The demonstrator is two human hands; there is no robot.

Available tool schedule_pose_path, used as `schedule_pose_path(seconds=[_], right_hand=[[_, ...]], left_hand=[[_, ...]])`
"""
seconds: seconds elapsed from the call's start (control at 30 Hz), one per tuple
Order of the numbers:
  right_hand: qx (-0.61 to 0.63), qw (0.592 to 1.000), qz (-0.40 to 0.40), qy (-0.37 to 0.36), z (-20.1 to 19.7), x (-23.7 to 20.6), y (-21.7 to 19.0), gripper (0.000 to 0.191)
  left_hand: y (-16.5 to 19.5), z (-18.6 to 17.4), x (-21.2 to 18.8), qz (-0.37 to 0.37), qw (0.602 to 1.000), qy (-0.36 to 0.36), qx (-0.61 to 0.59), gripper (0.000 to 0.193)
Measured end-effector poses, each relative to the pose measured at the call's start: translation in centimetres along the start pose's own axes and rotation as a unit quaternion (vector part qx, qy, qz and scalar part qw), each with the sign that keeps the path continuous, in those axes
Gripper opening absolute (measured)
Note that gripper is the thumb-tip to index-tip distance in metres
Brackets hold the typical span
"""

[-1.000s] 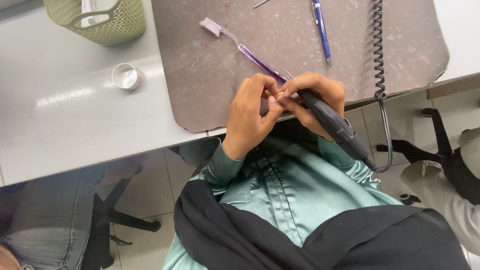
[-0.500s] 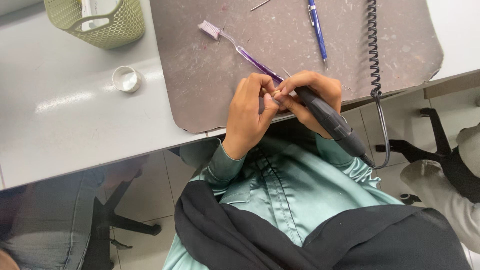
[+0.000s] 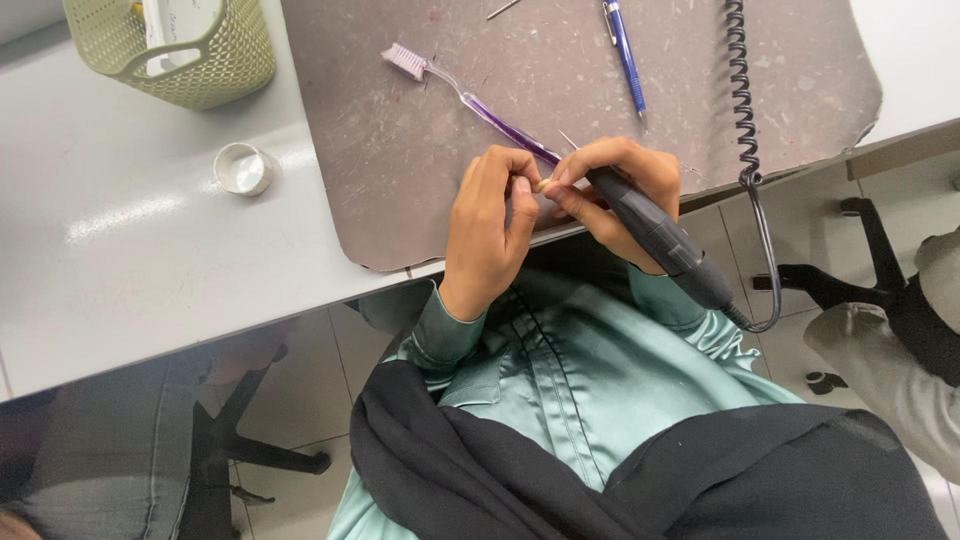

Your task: The person holds a small dental prosthesis in one hand and grinds its surface with a handheld rotary tool, repositioning the piece repeatedly to work different areas. They then brush the prosthesis with a toothbrush and mark it with a pen while continuing to turn it in their hands.

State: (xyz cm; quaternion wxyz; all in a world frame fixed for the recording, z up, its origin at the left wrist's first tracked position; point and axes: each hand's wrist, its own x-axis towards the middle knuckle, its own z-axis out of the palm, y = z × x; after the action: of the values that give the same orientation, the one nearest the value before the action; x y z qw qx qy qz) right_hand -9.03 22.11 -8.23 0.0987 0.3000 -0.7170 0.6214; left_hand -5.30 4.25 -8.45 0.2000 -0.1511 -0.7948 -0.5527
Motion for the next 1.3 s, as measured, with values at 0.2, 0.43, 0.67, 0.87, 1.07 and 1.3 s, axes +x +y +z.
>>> schedule_pose_path(seconds=[0.2, 0.43, 0.67, 0.87, 1.07, 1.3], right_hand=[[0.004, 0.999, 0.033, 0.003, -0.1, 0.1, -0.5, 0.023], [0.052, 0.997, 0.048, 0.022, 1.7, 0.7, -0.8, 0.021], [0.099, 0.994, 0.022, 0.029, 1.9, 1.5, -0.7, 0.026], [0.086, 0.992, -0.036, 0.084, 2.8, 1.6, -0.5, 0.038], [0.101, 0.990, -0.004, 0.098, 2.4, 1.6, 0.0, 0.016], [0.197, 0.977, -0.045, 0.071, 3.1, 1.9, 1.2, 0.020]], left_hand=[[0.7, -0.8, 0.6, -0.003, 0.999, -0.019, -0.037, 0.013], [0.3, -2.5, 1.3, 0.009, 0.998, -0.007, -0.062, 0.024], [-0.3, -2.8, 1.4, -0.011, 0.995, 0.014, -0.103, 0.016], [-0.9, -2.4, 1.0, -0.010, 0.989, 0.076, -0.128, 0.017], [-1.1, -2.1, 0.8, -0.030, 0.984, 0.083, -0.154, 0.018], [-1.2, -1.6, 1.0, -0.036, 0.984, 0.097, -0.147, 0.021]])
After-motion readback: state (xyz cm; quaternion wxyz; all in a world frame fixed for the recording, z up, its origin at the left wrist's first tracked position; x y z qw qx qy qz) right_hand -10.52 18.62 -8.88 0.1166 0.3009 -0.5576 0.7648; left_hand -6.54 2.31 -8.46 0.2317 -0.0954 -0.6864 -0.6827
